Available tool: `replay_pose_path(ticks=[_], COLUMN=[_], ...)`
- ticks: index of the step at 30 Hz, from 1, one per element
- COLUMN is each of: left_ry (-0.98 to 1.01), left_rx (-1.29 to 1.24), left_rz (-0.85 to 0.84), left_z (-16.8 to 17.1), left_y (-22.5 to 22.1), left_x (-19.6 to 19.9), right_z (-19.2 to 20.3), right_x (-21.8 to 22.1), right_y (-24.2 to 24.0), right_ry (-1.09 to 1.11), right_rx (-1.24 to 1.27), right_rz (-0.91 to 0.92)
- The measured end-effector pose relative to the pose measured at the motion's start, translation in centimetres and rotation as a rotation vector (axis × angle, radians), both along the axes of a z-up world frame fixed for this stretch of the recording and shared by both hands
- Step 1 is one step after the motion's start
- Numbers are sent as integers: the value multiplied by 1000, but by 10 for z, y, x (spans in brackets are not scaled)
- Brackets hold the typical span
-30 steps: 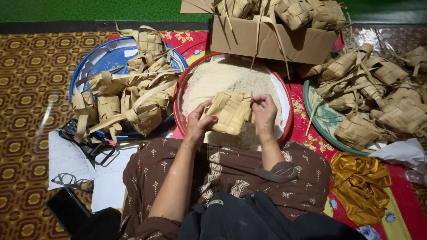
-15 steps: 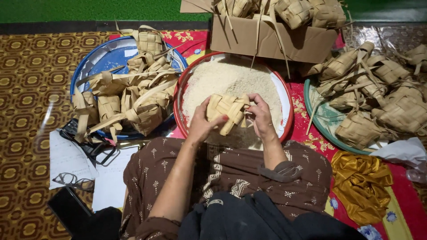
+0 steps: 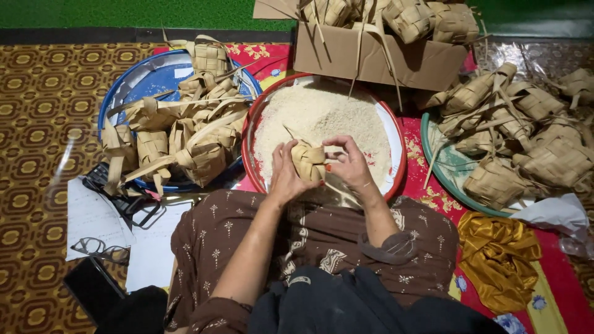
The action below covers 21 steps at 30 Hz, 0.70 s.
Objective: The person manually fills woven palm leaf pouches with raw rice from a large tray while sitting on the floor.
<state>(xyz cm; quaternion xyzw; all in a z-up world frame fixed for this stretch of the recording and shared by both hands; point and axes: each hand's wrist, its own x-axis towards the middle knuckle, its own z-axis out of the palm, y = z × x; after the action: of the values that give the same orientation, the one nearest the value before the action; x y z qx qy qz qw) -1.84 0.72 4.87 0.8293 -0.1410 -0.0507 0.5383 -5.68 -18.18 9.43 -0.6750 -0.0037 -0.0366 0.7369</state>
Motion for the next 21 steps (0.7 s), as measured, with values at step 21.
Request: replay_pose_path(ticks=[21], left_ry=[2], left_rx=[-17], left_rz=[40], left_z=[-34], left_y=[24], left_x=[38], right_z=[-14], right_x=[-13], right_y=[14], right_ry=[42], right_rx=[-250], right_rz=[123])
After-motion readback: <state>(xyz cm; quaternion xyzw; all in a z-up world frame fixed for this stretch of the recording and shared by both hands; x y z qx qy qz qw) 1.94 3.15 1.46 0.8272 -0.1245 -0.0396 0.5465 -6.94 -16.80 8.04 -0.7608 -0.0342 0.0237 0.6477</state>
